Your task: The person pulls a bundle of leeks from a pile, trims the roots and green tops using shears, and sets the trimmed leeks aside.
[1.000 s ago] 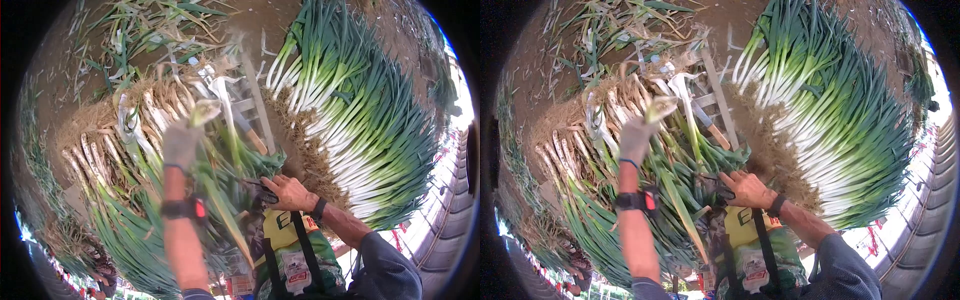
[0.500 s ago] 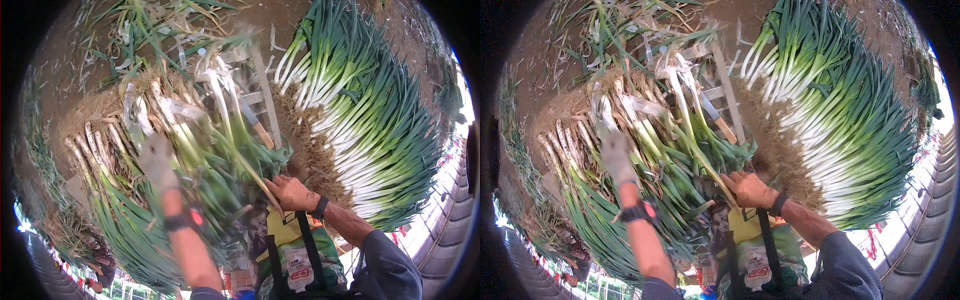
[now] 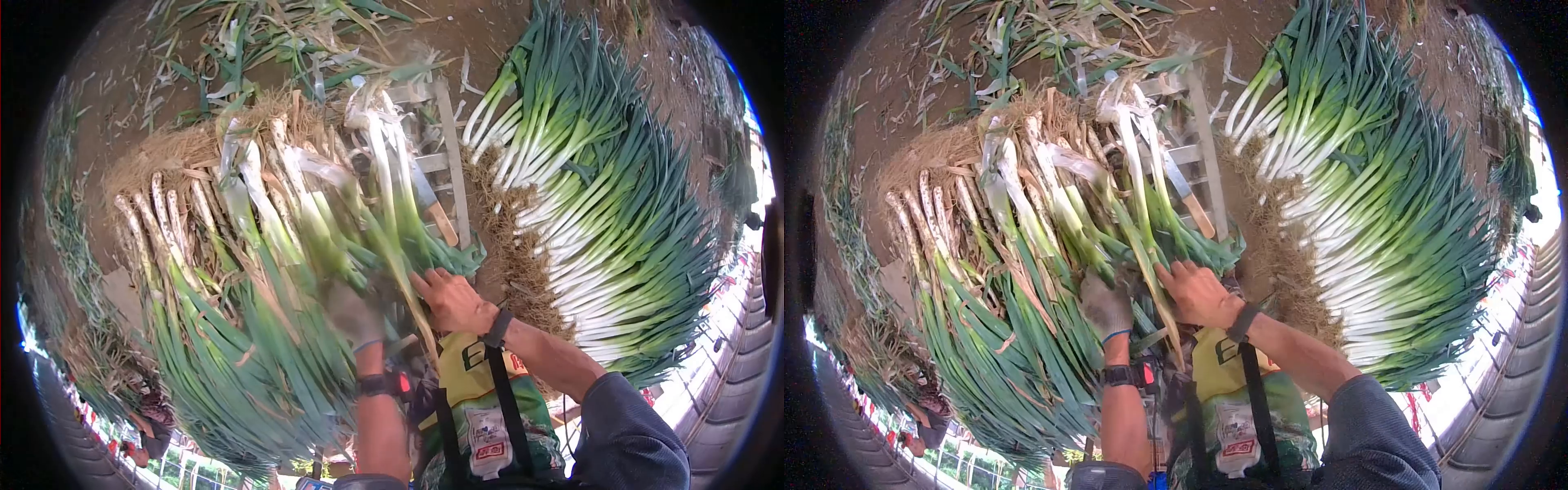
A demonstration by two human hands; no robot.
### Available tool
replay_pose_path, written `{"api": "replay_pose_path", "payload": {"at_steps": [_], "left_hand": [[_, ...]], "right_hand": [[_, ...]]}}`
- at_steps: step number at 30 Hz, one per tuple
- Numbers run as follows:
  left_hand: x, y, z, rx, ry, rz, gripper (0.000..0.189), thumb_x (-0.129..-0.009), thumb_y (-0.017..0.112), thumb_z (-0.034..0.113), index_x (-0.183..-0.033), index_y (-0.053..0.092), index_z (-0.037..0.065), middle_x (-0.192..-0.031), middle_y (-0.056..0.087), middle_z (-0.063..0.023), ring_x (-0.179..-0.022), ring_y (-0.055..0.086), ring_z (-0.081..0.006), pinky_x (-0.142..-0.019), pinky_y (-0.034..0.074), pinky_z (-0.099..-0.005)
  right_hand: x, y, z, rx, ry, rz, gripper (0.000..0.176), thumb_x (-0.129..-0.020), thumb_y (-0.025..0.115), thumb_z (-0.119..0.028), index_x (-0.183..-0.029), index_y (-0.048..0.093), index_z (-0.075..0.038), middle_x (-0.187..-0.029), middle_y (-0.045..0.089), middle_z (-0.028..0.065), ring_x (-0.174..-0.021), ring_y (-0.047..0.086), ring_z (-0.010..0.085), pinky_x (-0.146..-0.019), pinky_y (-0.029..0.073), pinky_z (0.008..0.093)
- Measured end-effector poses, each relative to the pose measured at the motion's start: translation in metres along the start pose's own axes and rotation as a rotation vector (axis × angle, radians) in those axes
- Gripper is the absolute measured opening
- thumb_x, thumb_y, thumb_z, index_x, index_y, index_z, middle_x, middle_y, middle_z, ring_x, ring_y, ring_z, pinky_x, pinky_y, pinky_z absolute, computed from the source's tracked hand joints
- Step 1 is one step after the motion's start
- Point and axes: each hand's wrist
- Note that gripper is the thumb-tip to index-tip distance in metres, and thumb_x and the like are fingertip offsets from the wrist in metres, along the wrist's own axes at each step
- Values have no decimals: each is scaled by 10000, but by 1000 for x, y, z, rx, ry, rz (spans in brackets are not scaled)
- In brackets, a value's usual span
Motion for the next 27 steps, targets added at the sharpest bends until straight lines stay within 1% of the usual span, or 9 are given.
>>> {"api": "replay_pose_path", "payload": {"at_steps": [3, 9, 12, 13, 15, 17, 21, 24, 27], "left_hand": [[3, 19, -5, -94, 93, 157, 655, -859, 832, 289, -1372, 565, -19, -1241, 672, -269, -1150, 658, -446, -998, 531, -509], [-18, 5, 12, -153, -132, -91, 584, -849, 825, 309, -1286, 584, 5, -1214, 682, -232, -1149, 678, -404, -964, 559, -498], [-22, 81, -29, -256, 12, 205, 516, -861, 757, 430, -1190, 613, 61, -1092, 699, -118, -1024, 703, -319, -900, 555, -472], [-28, 29, 3, -248, -127, -10, 414, -853, 744, 382, -1092, 612, 71, -1057, 704, -111, -974, 719, -323, -844, 574, -467], [-33, 27, 5, -239, -128, 4, 377, -842, 737, 355, -1057, 611, 72, -1039, 707, -110, -938, 726, -326, -803, 581, -469], [-36, 28, 5, -203, -147, 25, 346, -824, 732, 311, -1044, 619, 70, -1010, 705, -122, -904, 730, -346, -764, 588, -495], [-34, 4, 1, 41, -100, -43, 364, -816, 740, 291, -1058, 629, 42, -1035, 717, -185, -957, 720, -423, -820, 585, -527], [-46, -12, -22, 261, -36, -134, 390, -799, 770, 271, -1067, 646, 16, -1022, 726, -227, -977, 709, -463, -848, 573, -537], [-61, -30, -37, 514, 3, -133, 424, -761, 820, 239, -1074, 672, -5, -964, 731, -256, -942, 706, -467, -836, 552, -534]], "right_hand": [[-28, -4, -2, 27, -13, 96, 760, -745, 732, -84, -1457, 512, 63, -990, 587, 172, -919, 641, 374, -728, 559, 474], [-88, 2, 9, 40, 0, 212, 784, -736, 738, -124, -1466, 503, 43, -944, 609, 187, -853, 645, 404, -697, 554, 491], [-117, -16, 7, 21, 27, 186, 767, -736, 796, -226, -1407, 522, 23, -967, 632, 218, -885, 667, 429, -729, 560, 521], [-127, -17, 8, 3, 16, 210, 755, -735, 808, -244, -1385, 530, 19, -976, 640, 225, -897, 673, 432, -740, 563, 526], [-143, -27, 5, -19, 26, 236, 725, -724, 841, -301, -1313, 555, 9, -998, 667, 251, -915, 690, 454, -780, 576, 534], [-159, -34, 4, 2, 63, 219, 638, -781, 803, -305, -1302, 557, -32, -976, 674, 236, -896, 683, 448, -769, 562, 541], [-175, -50, -1, -3, 126, 197, 623, -806, 783, -311, -1330, 556, -63, -972, 681, 238, -895, 685, 446, -779, 555, 553], [-149, -57, 4, -60, 81, 184, 671, -805, 788, -302, -1383, 544, -63, -981, 681, 231, -890, 685, 442, -792, 557, 552], [-87, -63, 0, -99, 67, 75, 724, -779, 840, -325, -1362, 561, 1, -1007, 669, 236, -936, 693, 430, -829, 574, 532]]}}
Point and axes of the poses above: each hand's wrist, its own x-axis away from the middle knuckle, its own y-axis out of the palm, z = x × y
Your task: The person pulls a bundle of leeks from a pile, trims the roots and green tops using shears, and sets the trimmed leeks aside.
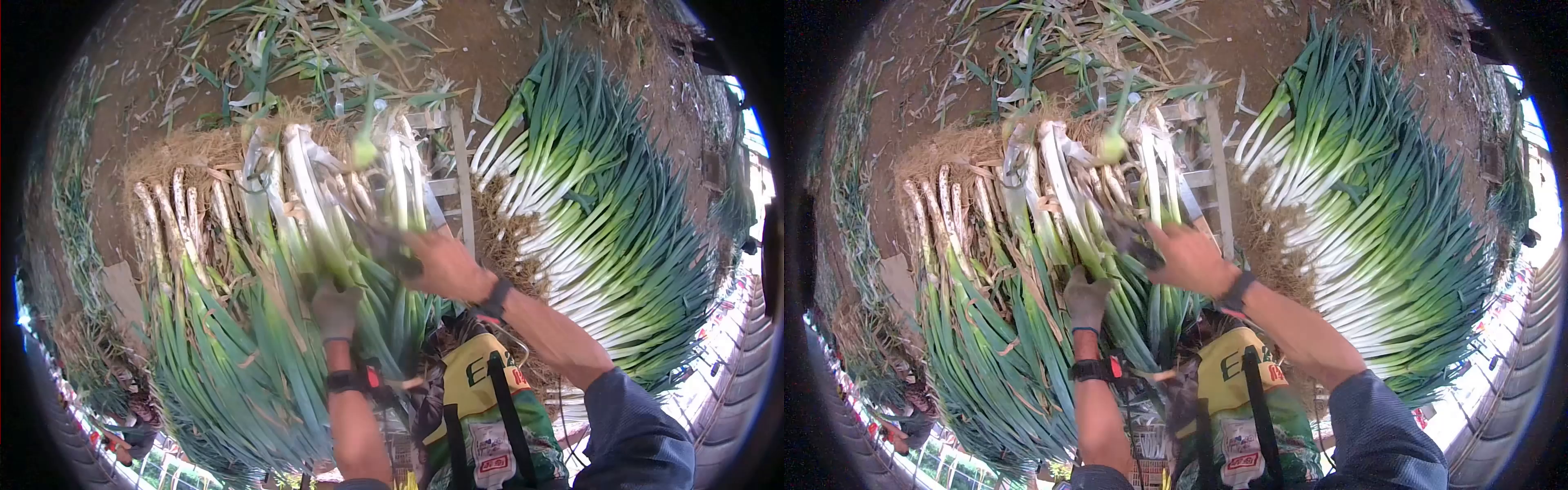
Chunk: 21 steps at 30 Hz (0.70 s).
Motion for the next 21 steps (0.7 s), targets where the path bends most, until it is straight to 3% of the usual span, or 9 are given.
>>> {"api": "replay_pose_path", "payload": {"at_steps": [5, 7, 10, 11, 14, 16, 19, 20, 21], "left_hand": [[-9, -4, 11, -36, -27, -93, 433, -776, 813, 249, -1105, 686, -1, -1022, 741, -256, -968, 710, -459, -856, 552, -501], [-3, -3, 17, 60, -42, -89, 435, -775, 821, 264, -1095, 690, 1, -1027, 741, -248, -982, 708, -457, -871, 551, -502], [15, 8, 31, -164, -10, -127, 443, -800, 812, 269, -1103, 688, -31, -1045, 760, -255, -1013, 728, -442, -912, 557, -501], [21, 19, 24, -190, 80, -66, 442, -811, 806, 286, -1142, 705, 11, -1110, 761, -229, -1073, 715, -440, -951, 556, -499], [37, 48, 11, -337, 105, -126, 407, -819, 804, 285, -1152, 722, 67, -1118, 752, -196, -1079, 701, -435, -950, 557, -508], [45, 58, 12, -349, 129, -208, 371, -821, 799, 277, -1132, 730, 89, -1107, 748, -171, -1060, 703, -423, -941, 559, -515], [58, 55, 0, -334, 397, -246, 338, -823, 797, 256, -1122, 728, 115, -1137, 738, -131, -1065, 706, -375, -933, 561, -524], [59, 51, -6, -255, 423, -294, 369, -847, 800, 232, -1188, 715, 119, -1216, 720, -129, -1149, 675, -382, -989, 535, -515], [58, 44, -8, -304, 398, -161, 406, -854, 800, 223, -1229, 701, 103, -1238, 712, -147, -1181, 658, -393, -1017, 521, -509]], "right_hand": [[95, 4, 8, 56, -51, -203, 891, -762, 862, -350, -1483, 511, 38, -1072, 645, 217, -979, 660, 411, -879, 554, 508], [111, 7, 10, 65, -16, -147, 874, -763, 855, -354, -1480, 521, 20, -1017, 626, 202, -951, 659, 401, -818, 565, 501], [114, 9, 12, 85, 31, -91, 880, -761, 858, -369, -1482, 525, 10, -1013, 614, 200, -936, 656, 402, -795, 571, 499], [112, 8, 12, 94, 45, -75, 887, -760, 860, -376, -1484, 523, 9, -1025, 613, 203, -936, 655, 406, -798, 570, 501], [105, -2, 1, 76, 117, -157, 919, -759, 861, -352, -1501, 501, 54, -1115, 629, 225, -1042, 649, 418, -899, 557, 493], [105, 2, 5, 78, 96, -112, 918, -756, 863, -354, -1497, 503, 53, -1109, 632, 228, -1034, 652, 422, -886, 561, 496], [100, 7, 3, 65, 72, -98, 906, -749, 866, -352, -1480, 517, 55, -1094, 640, 227, -1016, 659, 427, -864, 568, 500], [99, 7, 2, 62, 69, -101, 900, -747, 867, -351, -1473, 524, 56, -1088, 643, 227, -1009, 662, 428, -855, 571, 501], [100, 9, 1, 54, 52, -106, 898, -745, 868, -349, -1469, 526, 57, -1078, 642, 222, -1004, 662, 425, -851, 571, 500]]}}
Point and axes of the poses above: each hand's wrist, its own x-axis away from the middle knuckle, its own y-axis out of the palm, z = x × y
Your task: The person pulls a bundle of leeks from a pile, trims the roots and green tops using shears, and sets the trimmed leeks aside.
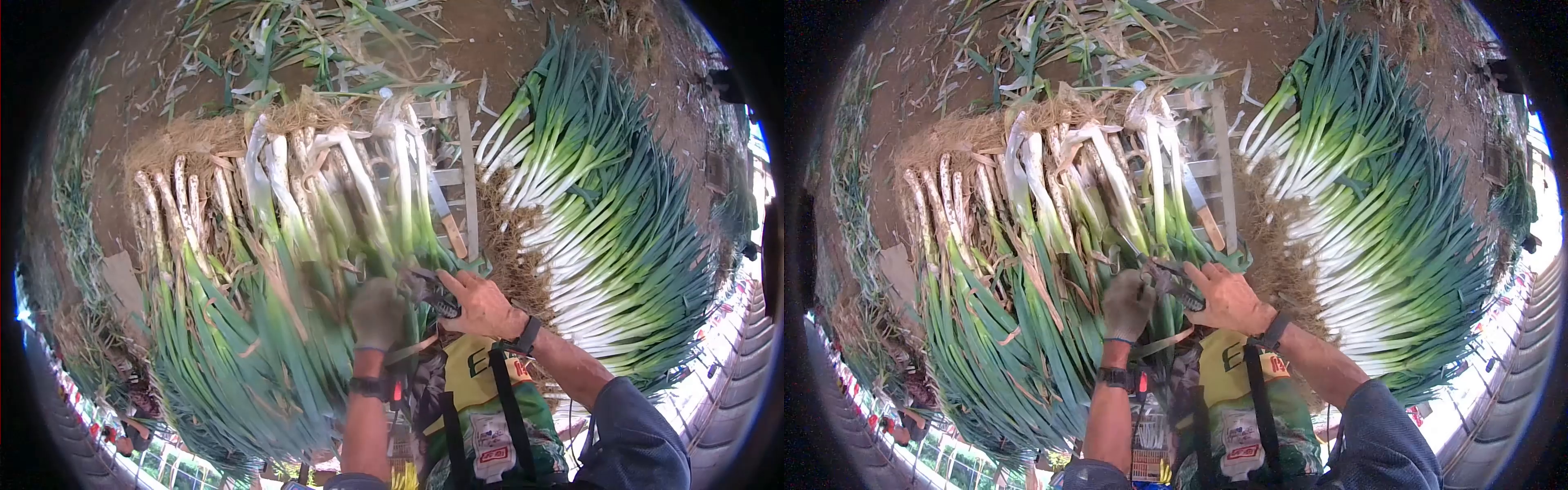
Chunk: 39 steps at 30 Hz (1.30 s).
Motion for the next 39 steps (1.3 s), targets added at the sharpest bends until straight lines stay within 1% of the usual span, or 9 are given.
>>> {"api": "replay_pose_path", "payload": {"at_steps": [5, 19, 21, 22, 23, 25, 27, 31, 39], "left_hand": [[-30, -55, -14, -157, -303, 468, 543, -892, 791, 215, -1377, 632, 30, -1316, 672, -244, -1314, 574, -451, -1129, 451, -492], [-41, -144, -50, 426, -595, 219, 272, -840, 709, 118, -1097, 720, 29, -932, 736, -145, -795, 700, -293, -764, 555, -422], [-35, -152, -114, 133, -275, 350, 231, -866, 713, 111, -1072, 717, 6, -887, 736, -109, -760, 687, -250, -757, 550, -405], [-47, -217, -46, -157, -421, 262, 297, -893, 704, 81, -1164, 707, -40, -1074, 746, -153, -935, 708, -253, -865, 561, -389], [-43, -213, -118, -70, -158, 636, 419, -914, 721, 140, -1298, 674, -22, -1194, 715, -226, -1062, 691, -364, -961, 532, -464], [-64, -305, -106, -808, 29, 676, 545, -919, 746, 180, -1425, 610, 29, -1281, 668, -221, -1145, 634, -401, -972, 516, -490], [-70, -326, -77, -825, -118, 719, 541, -928, 745, 195, -1429, 603, 51, -1275, 663, -198, -1158, 625, -392, -966, 521, -489], [-45, -268, -66, -594, -16, 628, 515, -918, 768, 219, -1384, 613, 62, -1234, 663, -197, -1149, 642, -381, -971, 537, -479], [20, -68, -36, -481, -367, 98, 426, -874, 829, 233, -1225, 652, 68, -1158, 680, -195, -1127, 687, -384, -981, 564, -463]], "right_hand": [[1, 20, -2, 44, -122, -111, 899, -761, 863, -365, -1481, 518, 47, -1018, 625, 207, -963, 649, 413, -821, 566, 504], [-8, 35, -32, -87, -101, -83, 908, -769, 862, -359, -1496, 498, 47, -1047, 623, 215, -968, 647, 414, -822, 559, 516], [1, 39, -31, -65, -133, -152, 910, -777, 852, -366, -1497, 493, 59, -1057, 625, 225, -976, 649, 421, -838, 560, 523], [7, 42, -31, -48, -136, -170, 908, -775, 850, -364, -1492, 495, 65, -1056, 627, 225, -982, 652, 420, -841, 565, 521], [12, 46, -32, -35, -139, -192, 907, -773, 848, -363, -1488, 498, 71, -1056, 630, 225, -987, 655, 420, -844, 569, 519], [15, 56, -29, -13, -139, -189, 895, -775, 844, -366, -1477, 505, 73, -1039, 637, 222, -996, 662, 421, -838, 577, 514], [13, 58, -32, -4, -151, -196, 880, -780, 840, -367, -1467, 511, 73, -1022, 641, 219, -996, 667, 422, -826, 581, 512], [10, 63, -38, -11, -151, -160, 870, -785, 845, -386, -1452, 519, 67, -997, 642, 220, -972, 668, 422, -803, 580, 515], [0, 63, -44, -44, -80, -138, 950, -734, 874, -382, -1470, 494, 82, -1019, 624, 217, -960, 659, 420, -829, 566, 505]]}}
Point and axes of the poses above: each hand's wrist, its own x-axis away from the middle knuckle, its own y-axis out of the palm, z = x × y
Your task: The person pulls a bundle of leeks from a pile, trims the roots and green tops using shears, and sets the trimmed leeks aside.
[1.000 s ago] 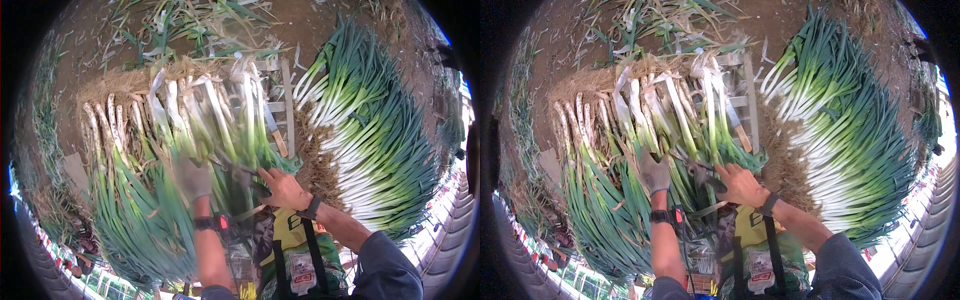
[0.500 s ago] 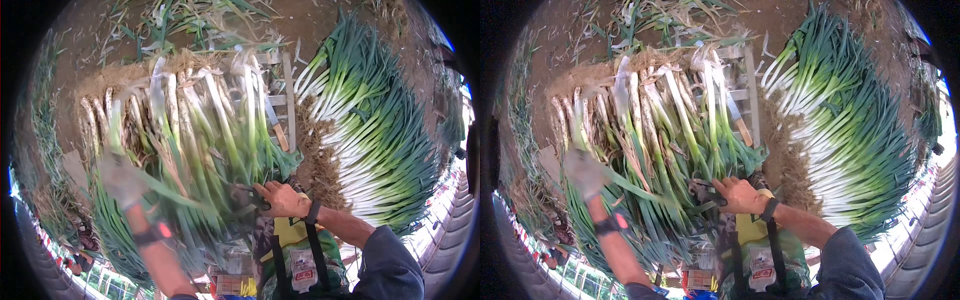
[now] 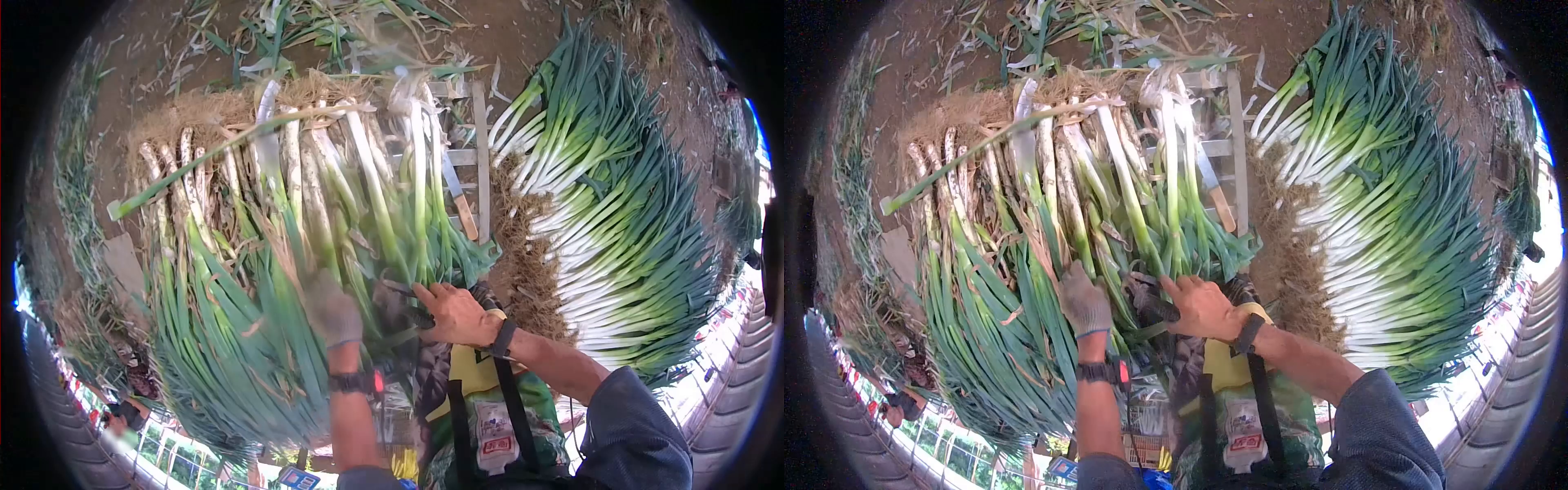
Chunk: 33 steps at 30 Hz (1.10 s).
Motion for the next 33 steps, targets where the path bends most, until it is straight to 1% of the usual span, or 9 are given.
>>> {"api": "replay_pose_path", "payload": {"at_steps": [4, 7, 10, 13, 17, 19, 22, 29, 33], "left_hand": [[-18, -1, 5, 26, -56, -126, 356, -869, 785, 191, -1166, 643, 54, -1100, 701, -180, -1100, 686, -379, -954, 540, -474], [-33, 7, 10, 36, -173, -192, 459, -819, 818, 208, -1202, 636, 33, -1093, 715, -197, -1037, 700, -416, -910, 554, -489], [-29, 7, 11, 236, -318, -99, 374, -757, 853, 171, -1041, 660, 24, -1013, 761, -200, -934, 765, -380, -826, 593, -496], [-18, 2, 3, 375, -245, -88, 332, -744, 807, 145, -1003, 658, 0, -949, 769, -202, -919, 768, -338, -804, 586, -462], [-1, -15, -2, 547, -207, -239, 392, -752, 791, 158, -1094, 690, -3, -922, 758, -183, -869, 753, -325, -796, 576, -431], [3, -26, 1, 635, -189, -278, 449, -770, 788, 174, -1178, 713, 3, -952, 757, -179, -881, 743, -339, -822, 567, -432], [-15, -21, 3, 757, -105, -126, 411, -729, 770, 120, -1113, 720, -20, -835, 734, -135, -778, 721, -261, -757, 568, -390], [-46, -12, -8, 869, -140, -274, 330, -804, 731, 82, -1123, 752, 0, -922, 757, -134, -809, 723, -233, -760, 571, -373], [-46, 11, -22, 913, -44, -127, 362, -813, 710, 35, -1171, 723, -23, -1056, 748, -160, -943, 728, -264, -854, 572, -371]], "right_hand": [[1, -1, 1, -11, 11, 50, 951, -743, 898, -416, -1457, 501, 73, -991, 626, 223, -955, 662, 424, -817, 570, 508], [-5, -8, 0, -27, 24, 36, 948, -735, 884, -389, -1465, 499, 77, -1001, 623, 213, -947, 661, 415, -822, 569, 506], [-6, -12, 2, -30, 3, 33, 924, -747, 867, -392, -1460, 508, 74, -992, 622, 207, -938, 660, 408, -827, 571, 497], [7, -9, -1, -16, 42, -42, 940, -760, 864, -416, -1481, 489, 57, -1054, 639, 232, -996, 666, 425, -862, 575, 504], [28, -12, -6, -63, 155, -91, 965, -776, 833, -464, -1508, 470, 49, -1108, 643, 249, -1064, 658, 437, -906, 570, 515], [33, -15, -10, -34, 141, -59, 977, -775, 838, -485, -1508, 475, 50, -1075, 640, 217, -1025, 662, 409, -873, 573, 504], [36, -20, -11, -7, 123, -50, 987, -779, 841, -502, -1508, 475, 53, -1060, 637, 206, -1007, 663, 398, -858, 574, 502], [40, -6, -6, 56, 77, -168, 969, -829, 804, -500, -1522, 439, 71, -1134, 640, 255, -1086, 654, 439, -903, 569, 513], [47, 1, -10, 31, 75, -205, 925, -863, 785, -459, -1533, 425, 68, -1141, 640, 258, -1091, 657, 446, -901, 568, 519]]}}
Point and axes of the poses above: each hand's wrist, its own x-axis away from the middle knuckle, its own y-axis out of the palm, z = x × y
